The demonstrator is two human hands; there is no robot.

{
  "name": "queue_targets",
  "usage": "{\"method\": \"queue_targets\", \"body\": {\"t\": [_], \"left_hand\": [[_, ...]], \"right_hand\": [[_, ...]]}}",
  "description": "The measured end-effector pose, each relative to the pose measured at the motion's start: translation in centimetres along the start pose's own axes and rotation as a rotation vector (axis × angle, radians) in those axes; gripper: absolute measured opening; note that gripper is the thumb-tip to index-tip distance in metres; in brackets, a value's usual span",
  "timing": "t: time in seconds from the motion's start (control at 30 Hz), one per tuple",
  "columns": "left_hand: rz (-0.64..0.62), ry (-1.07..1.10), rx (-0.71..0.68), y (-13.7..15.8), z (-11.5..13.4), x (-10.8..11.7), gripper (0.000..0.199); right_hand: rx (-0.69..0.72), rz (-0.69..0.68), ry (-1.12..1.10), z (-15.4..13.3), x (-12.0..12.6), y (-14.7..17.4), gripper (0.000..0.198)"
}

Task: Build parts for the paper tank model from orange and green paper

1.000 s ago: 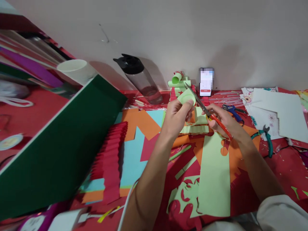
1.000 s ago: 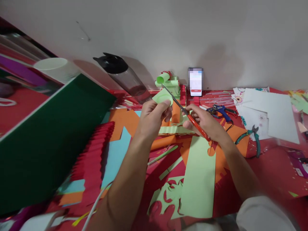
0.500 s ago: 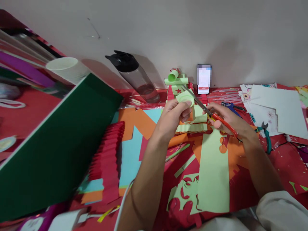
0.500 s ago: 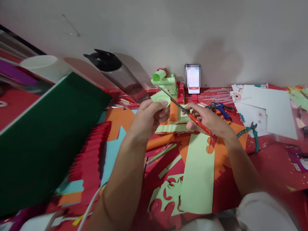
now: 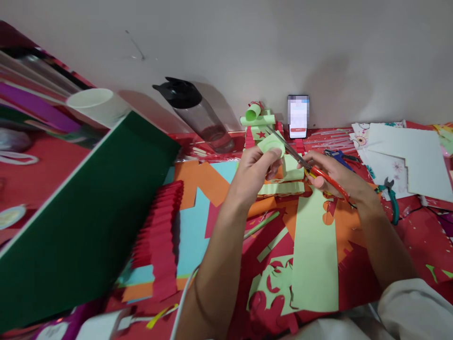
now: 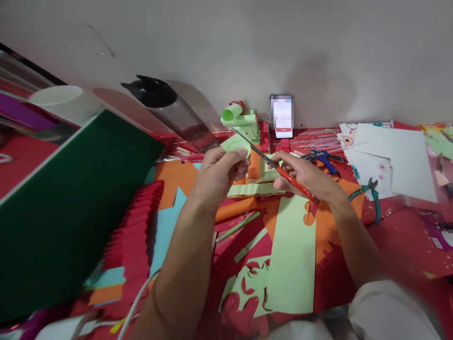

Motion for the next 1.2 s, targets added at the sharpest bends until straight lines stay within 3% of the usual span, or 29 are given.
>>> {"method": "queue_targets", "body": {"t": [0.5, 0.87, 1.07, 1.2], "left_hand": [[-0.041, -0.043, -0.044, 0.1, 0.9, 0.0, 0.032], [0.087, -0.049, -0.117, 0.1, 0.8, 0.1, 0.026], [0.066, -0.077, -0.141, 0.1, 1.1, 0.1, 0.025], [0.047, -0.053, -0.121, 0.1, 0.9, 0.1, 0.026]], "right_hand": [[-0.029, 0.030, -0.020, 0.1, 0.6, -0.1, 0.035], [0.018, 0.039, -0.012, -0.6, 0.3, 0.0, 0.048], [0.032, 0.009, -0.002, 0.1, 0.3, -0.2, 0.055], [0.031, 0.015, -0.022, 0.3, 0.3, -0.3, 0.049]]}}
Point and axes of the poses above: each hand's wrist, its own y-axis away from the middle knuckle, its own x-axis out of the back of the hand, z = x × y, the point moved 6 cm from there along -y, towards the middle knuckle, and after that the axes turned 10 degrees about -y, right-handed, at the moved point
